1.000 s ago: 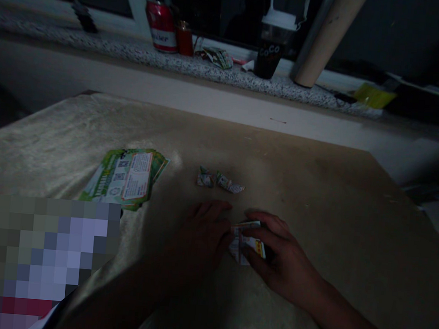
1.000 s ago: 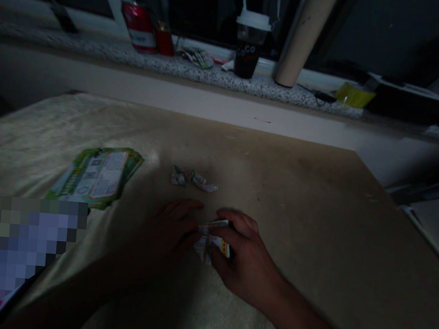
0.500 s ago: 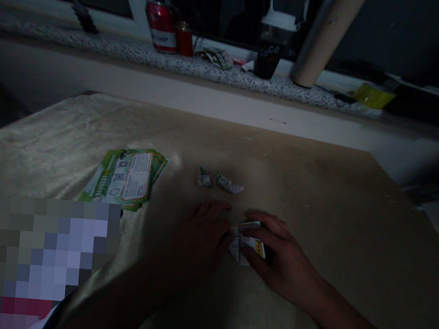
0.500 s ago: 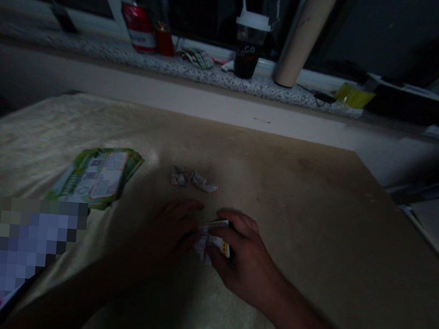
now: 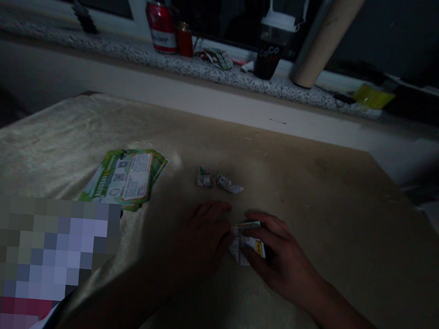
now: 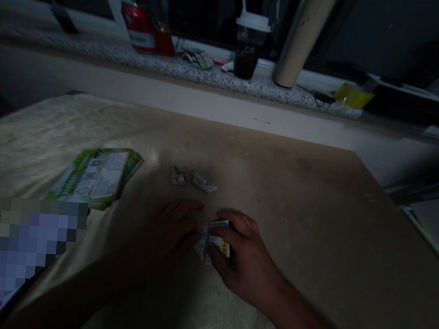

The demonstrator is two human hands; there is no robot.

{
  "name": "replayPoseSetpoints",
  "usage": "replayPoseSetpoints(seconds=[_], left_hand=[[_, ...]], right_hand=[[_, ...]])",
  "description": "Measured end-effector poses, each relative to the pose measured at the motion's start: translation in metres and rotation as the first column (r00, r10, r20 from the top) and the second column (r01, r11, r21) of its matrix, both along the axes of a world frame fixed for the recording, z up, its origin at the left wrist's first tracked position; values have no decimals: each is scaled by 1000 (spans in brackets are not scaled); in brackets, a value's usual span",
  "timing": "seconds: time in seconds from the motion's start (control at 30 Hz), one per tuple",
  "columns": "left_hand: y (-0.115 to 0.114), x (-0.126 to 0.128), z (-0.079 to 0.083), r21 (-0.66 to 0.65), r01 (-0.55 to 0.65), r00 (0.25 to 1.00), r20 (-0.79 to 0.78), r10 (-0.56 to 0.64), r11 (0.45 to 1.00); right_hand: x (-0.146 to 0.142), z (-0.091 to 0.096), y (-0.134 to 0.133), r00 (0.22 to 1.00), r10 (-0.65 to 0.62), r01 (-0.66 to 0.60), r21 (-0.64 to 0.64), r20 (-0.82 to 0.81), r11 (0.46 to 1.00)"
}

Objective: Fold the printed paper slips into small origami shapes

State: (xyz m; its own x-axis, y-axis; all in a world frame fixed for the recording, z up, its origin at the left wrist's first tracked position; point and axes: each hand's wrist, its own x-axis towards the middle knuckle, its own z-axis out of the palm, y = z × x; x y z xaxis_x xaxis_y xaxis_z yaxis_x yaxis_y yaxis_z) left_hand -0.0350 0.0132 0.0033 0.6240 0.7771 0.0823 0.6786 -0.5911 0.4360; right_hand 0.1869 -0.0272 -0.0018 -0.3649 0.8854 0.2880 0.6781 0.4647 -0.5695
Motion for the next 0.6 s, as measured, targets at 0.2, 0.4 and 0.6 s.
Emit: replayPoseSetpoints(seconds=[0.2,0.4,0.6], left_hand=[[0,0,-1,-4,-5,1000,-6,5,1000],[1,0,-3,22,6,1000,-7,-5,1000],[1,2,1,10,3,1000,-12,-3,1000]], right_hand=[[0,-1,0,1000,2,-2,3,0,1000],[0,-1,1,1000,-7,7,12,-4,1000],[0,0,1,1000,-4,4,-3,-3,1000]])
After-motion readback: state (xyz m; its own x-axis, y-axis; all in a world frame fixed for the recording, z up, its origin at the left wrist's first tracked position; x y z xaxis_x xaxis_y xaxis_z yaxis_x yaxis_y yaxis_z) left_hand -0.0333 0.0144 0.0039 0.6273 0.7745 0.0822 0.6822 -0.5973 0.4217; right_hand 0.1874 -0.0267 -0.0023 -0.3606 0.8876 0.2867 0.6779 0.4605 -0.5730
